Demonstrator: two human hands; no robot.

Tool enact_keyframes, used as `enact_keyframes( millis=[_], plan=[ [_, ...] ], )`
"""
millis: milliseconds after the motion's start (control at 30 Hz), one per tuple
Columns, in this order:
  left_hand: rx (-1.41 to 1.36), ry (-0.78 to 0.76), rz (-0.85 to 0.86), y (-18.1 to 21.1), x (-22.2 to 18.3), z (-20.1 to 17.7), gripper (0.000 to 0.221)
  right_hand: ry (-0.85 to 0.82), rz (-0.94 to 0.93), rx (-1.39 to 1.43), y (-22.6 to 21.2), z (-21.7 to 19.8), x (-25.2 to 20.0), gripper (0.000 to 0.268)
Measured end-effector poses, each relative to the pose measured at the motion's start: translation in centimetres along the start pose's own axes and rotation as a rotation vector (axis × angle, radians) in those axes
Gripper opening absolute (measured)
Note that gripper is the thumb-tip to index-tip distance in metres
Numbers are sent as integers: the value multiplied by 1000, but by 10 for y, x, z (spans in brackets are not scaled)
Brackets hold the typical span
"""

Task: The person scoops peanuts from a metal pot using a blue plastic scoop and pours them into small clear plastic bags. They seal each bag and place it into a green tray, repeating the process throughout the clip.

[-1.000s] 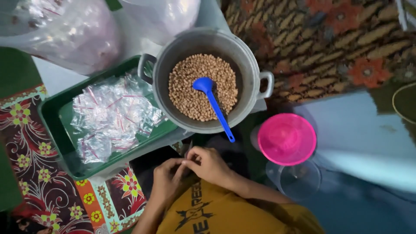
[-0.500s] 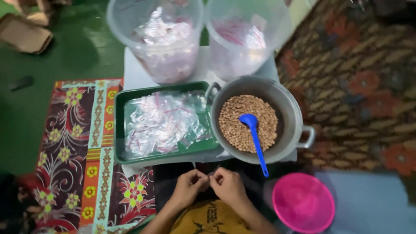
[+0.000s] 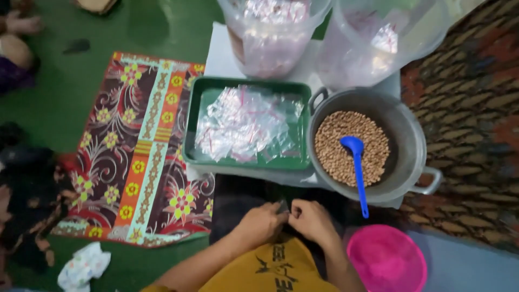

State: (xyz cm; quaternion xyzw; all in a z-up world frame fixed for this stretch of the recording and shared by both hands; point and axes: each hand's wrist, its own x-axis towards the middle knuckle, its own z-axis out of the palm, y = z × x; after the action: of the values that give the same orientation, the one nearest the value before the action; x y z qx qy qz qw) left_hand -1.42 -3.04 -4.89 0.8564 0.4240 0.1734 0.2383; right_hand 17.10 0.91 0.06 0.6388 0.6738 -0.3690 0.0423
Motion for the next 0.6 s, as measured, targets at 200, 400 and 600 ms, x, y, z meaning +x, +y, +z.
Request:
enact_keyframes(
  millis=[200,400,600],
  plan=[
    [22,-171,209,-13,-14,-15,41,-146,43,-10,-12,-15,-13,11],
    [-33,-69,290,-8,-16,-4,33,22,-19,405,53,26,-25,13],
    [-161,-41,289,0,-22,5,25,468,60,953,138,63,-38,23]
  ],
)
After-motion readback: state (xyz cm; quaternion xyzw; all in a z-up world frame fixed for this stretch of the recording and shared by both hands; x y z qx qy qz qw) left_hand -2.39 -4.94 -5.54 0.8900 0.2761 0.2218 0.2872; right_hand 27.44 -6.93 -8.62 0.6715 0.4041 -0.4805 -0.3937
